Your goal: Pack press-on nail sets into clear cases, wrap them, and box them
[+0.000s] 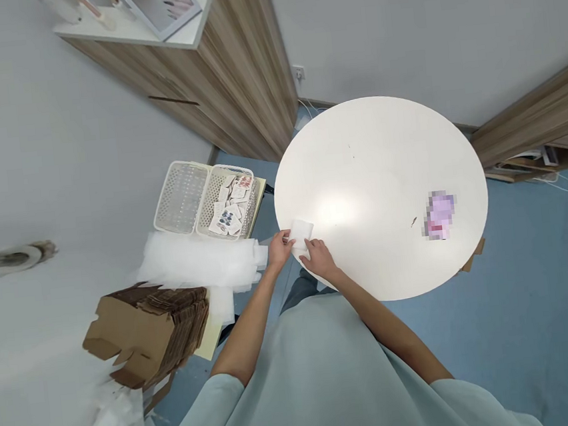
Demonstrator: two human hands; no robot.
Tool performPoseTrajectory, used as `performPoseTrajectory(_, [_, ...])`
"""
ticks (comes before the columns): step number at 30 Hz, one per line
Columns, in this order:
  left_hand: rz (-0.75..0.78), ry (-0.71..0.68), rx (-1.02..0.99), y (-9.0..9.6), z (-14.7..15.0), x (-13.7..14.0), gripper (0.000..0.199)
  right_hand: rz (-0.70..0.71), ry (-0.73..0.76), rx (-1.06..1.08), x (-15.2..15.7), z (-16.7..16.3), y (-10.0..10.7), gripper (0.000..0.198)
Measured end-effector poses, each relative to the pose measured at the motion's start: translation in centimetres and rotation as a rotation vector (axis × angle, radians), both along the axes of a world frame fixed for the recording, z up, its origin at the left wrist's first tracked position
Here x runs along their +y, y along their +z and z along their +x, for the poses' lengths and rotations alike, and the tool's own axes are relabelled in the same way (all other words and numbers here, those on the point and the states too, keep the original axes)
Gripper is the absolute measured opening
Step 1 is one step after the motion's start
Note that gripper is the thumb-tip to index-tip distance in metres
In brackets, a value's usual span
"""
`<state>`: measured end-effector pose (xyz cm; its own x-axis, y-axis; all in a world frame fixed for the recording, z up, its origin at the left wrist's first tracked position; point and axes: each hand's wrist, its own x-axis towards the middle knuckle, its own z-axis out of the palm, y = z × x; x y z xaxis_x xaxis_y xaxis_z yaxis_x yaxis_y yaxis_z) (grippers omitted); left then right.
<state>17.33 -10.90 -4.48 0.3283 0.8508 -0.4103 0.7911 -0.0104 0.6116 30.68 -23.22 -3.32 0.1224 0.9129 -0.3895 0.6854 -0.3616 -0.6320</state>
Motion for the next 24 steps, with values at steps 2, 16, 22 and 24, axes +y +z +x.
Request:
performPoseTrajectory(2, [0.017,-0.012,0.023,0.1,0.1,0.0,0.031,0.000,-0.017,0.009,0.0,-0.2,-0.1,0.060])
performPoseTrajectory(16, [0.117,-0.096,0.089,1.1,1.1,-0.8,0.028,0.068,-0.265,0.084,-2.9,-2.0,1.4,0.066])
performPoseTrajectory(22, [0.180,-0.151,-0.138,3.6,-4.1,-1.4,0.034,0.298,-0.425,0.192,-3.4,-5.6,4.2,0.046])
performPoseTrajectory(24, [0.198,-0.170,-0.246,5.0,-8.0,-1.7,0.034,0.360,-0.433,0.255,-3.2,-7.7,5.8,0.038])
